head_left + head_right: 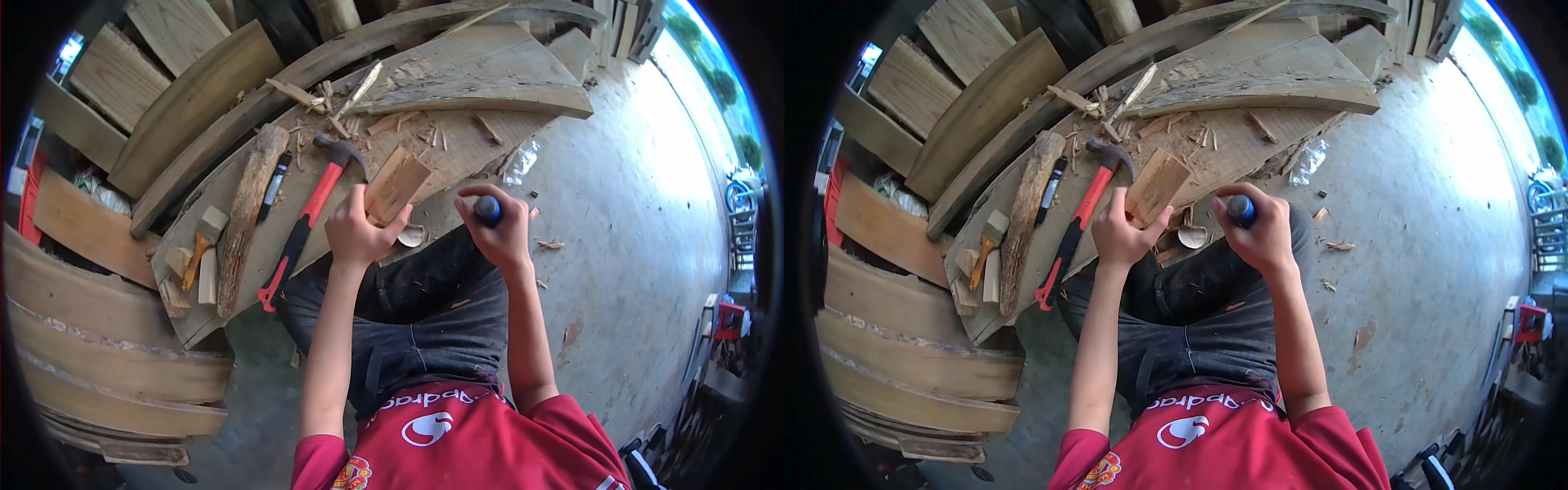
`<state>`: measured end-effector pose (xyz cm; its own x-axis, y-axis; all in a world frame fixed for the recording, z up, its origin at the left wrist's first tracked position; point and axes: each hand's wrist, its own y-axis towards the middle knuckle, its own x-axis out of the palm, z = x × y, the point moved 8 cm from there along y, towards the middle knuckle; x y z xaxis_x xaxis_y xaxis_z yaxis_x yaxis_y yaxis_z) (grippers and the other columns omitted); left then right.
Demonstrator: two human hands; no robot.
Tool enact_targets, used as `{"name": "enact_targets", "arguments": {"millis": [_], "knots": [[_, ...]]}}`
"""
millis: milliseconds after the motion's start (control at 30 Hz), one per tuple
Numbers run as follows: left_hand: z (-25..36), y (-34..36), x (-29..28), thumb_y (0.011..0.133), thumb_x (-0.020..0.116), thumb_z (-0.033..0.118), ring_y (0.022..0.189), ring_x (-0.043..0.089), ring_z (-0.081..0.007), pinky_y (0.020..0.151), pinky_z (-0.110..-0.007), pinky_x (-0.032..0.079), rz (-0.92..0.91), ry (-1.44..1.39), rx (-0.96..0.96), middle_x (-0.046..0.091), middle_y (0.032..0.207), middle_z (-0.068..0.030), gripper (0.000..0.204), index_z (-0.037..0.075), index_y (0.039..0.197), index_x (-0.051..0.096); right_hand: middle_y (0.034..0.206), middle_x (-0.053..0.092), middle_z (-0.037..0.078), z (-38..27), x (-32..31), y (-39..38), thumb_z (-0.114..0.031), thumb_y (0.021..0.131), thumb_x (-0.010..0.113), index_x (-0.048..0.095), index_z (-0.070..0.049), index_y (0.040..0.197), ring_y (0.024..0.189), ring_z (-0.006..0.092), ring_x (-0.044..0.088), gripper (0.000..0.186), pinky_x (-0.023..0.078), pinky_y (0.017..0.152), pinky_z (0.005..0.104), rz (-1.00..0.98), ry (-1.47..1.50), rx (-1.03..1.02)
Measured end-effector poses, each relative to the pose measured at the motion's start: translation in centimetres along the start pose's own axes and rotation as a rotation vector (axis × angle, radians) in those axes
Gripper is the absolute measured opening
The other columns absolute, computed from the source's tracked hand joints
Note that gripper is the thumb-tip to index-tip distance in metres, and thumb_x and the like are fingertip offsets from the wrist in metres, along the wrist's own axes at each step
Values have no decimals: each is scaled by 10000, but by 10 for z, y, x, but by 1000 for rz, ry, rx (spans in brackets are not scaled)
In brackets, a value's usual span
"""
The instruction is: Carving a small block of wood using a hammer and chisel and cleaning it with a brush.
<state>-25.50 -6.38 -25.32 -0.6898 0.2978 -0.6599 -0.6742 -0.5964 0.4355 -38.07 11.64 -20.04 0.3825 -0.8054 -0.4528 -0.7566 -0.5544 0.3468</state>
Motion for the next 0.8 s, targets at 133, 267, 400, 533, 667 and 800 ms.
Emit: {"name": "enact_targets", "arguments": {"millis": [133,267,400,533,667,800], "knots": [[-11,-5,13,704,765,457,835,585,-344,653,-439,499,26,361,82,600,898,-150,530,37,924,526,496,457,58,-7,-2,-9,-143,799,742,552,-26,638,452,145,461,275,380,460,279,12,-17,-13],[-17,-11,9,721,767,405,907,553,-364,758,-459,478,111,158,106,576,984,-171,588,2,1091,551,576,461,-8,-8,-16,-3,-80,784,717,531,-35,676,546,62,428,220,339,504,230,76,353,-2],[-27,-20,4,725,773,346,931,548,-369,797,-452,475,59,62,121,565,1002,-169,581,-19,1119,552,761,536,29,-17,-14,7,-54,820,693,551,-4,884,714,116,504,164,401,639,248,-13,863,-54],[-27,-18,4,711,770,312,936,546,-366,797,-441,476,49,60,144,564,982,-166,517,-22,1051,571,770,570,72,-39,-15,10,-92,850,698,542,17,927,713,139,530,205,432,653,265,-27,790,-287],[-24,-9,-2,672,757,281,840,564,-319,725,-419,488,9,-20,106,579,897,-140,407,-1,909,585,764,581,69,-39,-13,7,-96,838,706,544,19,907,661,130,529,210,432,604,254,37,791,-281],[-21,-9,3,660,755,319,716,563,-292,631,-400,480,-63,-65,-5,581,713,-103,337,37,687,572,725,567,54,-37,-24,8,-81,816,715,545,3,837,640,118,514,190,415,585,248,134,661,-193]]}}
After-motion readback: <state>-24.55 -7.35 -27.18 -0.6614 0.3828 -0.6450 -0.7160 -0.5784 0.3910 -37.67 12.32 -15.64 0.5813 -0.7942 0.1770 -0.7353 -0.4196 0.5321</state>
